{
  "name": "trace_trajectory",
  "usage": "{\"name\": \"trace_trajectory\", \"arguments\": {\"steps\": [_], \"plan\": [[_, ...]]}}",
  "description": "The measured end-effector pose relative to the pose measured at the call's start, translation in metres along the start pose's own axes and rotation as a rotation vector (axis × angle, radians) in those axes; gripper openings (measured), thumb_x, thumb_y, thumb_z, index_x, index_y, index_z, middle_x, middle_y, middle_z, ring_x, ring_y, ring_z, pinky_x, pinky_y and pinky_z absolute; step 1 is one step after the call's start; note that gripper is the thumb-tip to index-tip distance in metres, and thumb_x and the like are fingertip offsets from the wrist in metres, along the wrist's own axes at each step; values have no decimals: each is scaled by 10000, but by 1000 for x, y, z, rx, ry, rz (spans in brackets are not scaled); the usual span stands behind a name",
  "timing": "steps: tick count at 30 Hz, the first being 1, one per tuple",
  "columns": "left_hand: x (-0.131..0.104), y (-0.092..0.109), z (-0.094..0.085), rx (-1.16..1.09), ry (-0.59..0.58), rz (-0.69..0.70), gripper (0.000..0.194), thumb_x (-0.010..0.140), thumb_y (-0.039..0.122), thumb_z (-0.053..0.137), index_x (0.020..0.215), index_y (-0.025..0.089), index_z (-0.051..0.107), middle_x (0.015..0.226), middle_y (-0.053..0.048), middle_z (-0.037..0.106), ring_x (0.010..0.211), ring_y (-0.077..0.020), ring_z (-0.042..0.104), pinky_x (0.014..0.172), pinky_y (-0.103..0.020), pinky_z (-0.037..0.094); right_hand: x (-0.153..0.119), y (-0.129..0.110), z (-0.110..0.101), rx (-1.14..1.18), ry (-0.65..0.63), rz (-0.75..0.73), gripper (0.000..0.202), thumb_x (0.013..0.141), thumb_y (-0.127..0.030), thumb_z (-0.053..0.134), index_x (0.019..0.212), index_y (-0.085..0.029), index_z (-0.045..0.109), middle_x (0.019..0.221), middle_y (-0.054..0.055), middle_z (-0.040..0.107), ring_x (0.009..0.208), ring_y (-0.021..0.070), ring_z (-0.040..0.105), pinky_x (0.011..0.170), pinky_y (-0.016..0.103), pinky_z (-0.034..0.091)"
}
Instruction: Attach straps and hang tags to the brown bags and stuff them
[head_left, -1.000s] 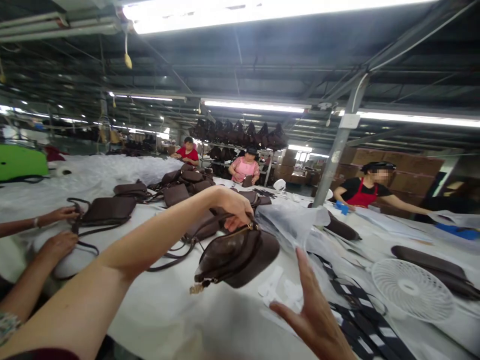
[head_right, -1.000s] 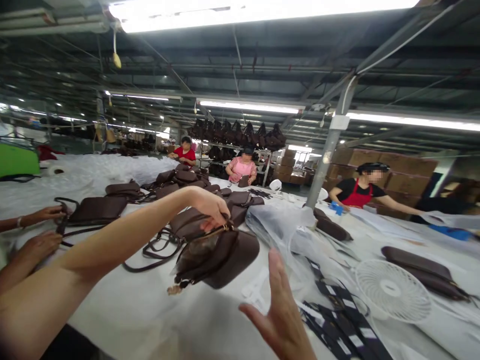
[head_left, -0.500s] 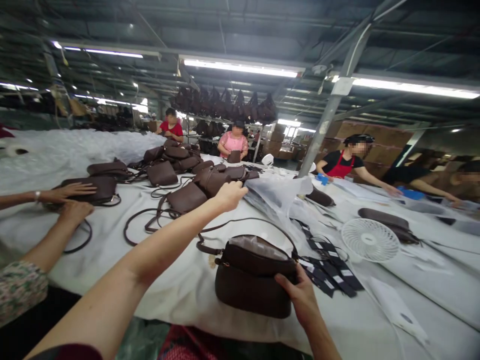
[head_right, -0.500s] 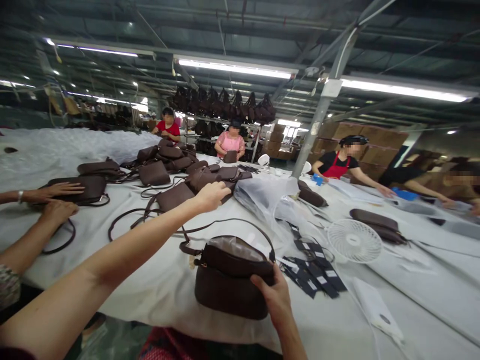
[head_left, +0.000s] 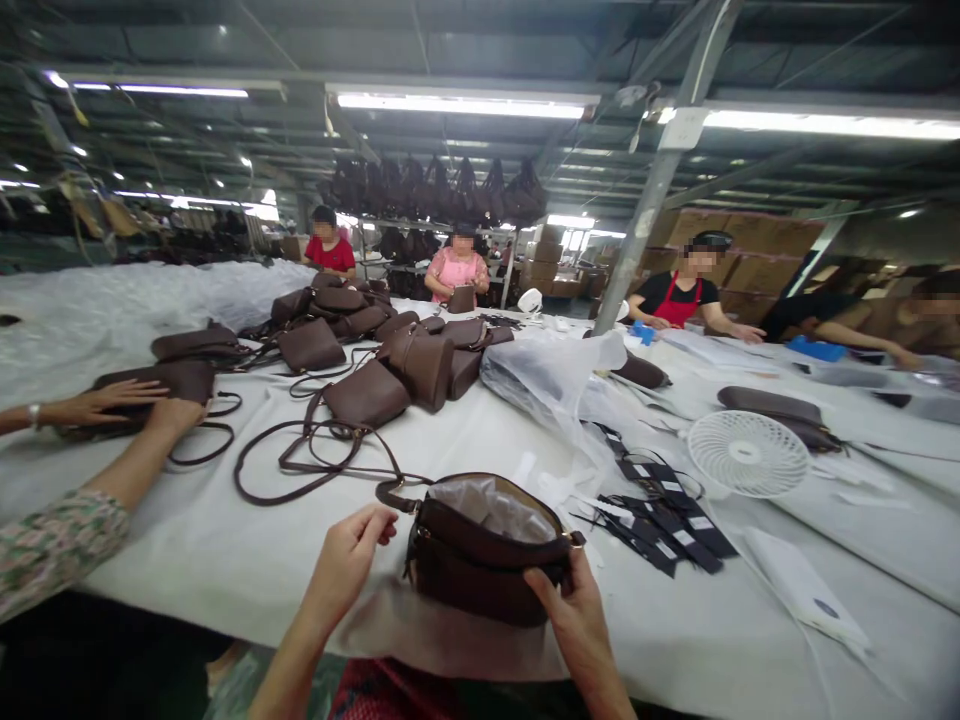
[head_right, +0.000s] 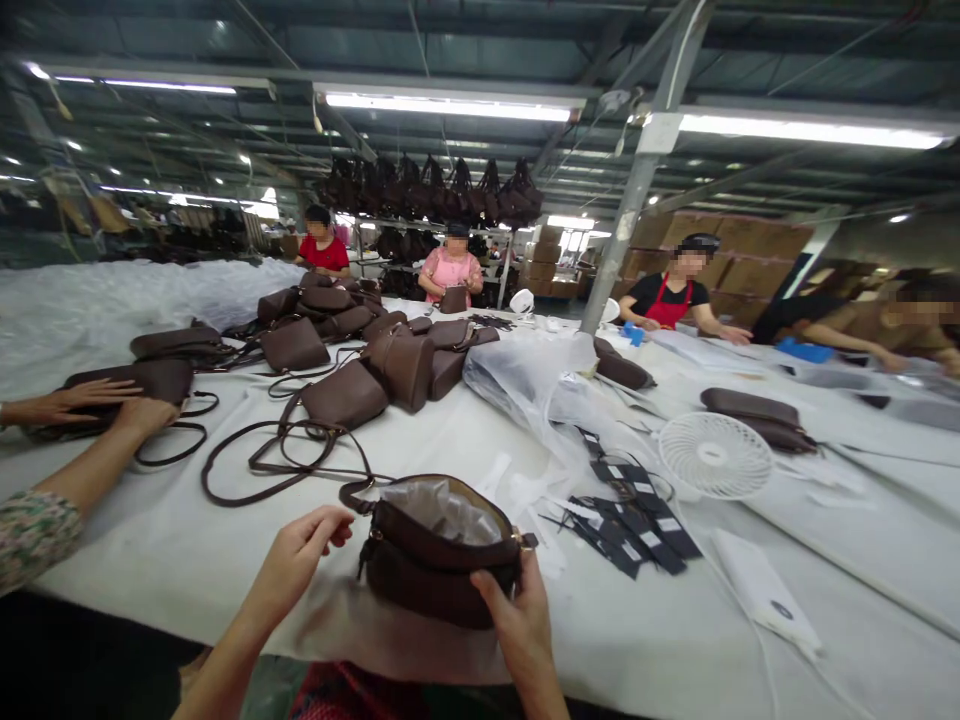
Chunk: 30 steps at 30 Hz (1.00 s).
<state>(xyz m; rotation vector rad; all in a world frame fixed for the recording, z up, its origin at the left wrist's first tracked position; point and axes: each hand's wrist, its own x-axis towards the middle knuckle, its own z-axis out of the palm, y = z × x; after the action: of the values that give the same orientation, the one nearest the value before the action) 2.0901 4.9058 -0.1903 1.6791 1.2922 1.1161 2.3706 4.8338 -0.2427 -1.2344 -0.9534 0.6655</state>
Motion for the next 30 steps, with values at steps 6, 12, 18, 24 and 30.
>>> {"name": "trace_trajectory", "arguments": {"steps": [6,12,18,24,30], "plan": [[2,-11,20,-434,-28,-177,558,735,613,644,1126,216,664,1260,-89,645,1290,-303,487,1137,-434,321,-16,-27,-6,-291,-104,-69,550,792,-414,681,1286,-214,543,1295,91,608,1228,281,527,1053,411,421],[21,14,28,-736,17,-247,695,629,543,794,1197,204,581,1117,-93,709,1176,-293,576,1133,-458,320,-3,-42,-53,-540,-180,-14,315,887,-383,545,1127,-223,673,1057,74,726,976,252,672,837,350,538],[28,15,35,-643,127,-217,676,574,569,808,1123,217,628,985,-43,728,1044,-265,618,1086,-436,377,51,-25,-115,-1131,3,-23,295,930,-293,412,1022,-230,685,1026,48,725,970,221,664,866,320,491],[29,16,36,-576,135,-223,690,592,582,782,1141,189,640,986,-54,729,1033,-257,628,994,-347,463,98,-5,-126,-1362,43,57,249,890,-170,481,1048,-172,674,1085,129,662,1044,250,608,864,324,449],[31,15,35,-542,179,-228,688,582,572,786,1134,183,654,896,-45,737,916,-245,667,819,-285,545,112,11,-119,-1376,-32,71,149,855,-156,536,852,-173,684,997,122,648,975,250,588,765,303,422]]}}
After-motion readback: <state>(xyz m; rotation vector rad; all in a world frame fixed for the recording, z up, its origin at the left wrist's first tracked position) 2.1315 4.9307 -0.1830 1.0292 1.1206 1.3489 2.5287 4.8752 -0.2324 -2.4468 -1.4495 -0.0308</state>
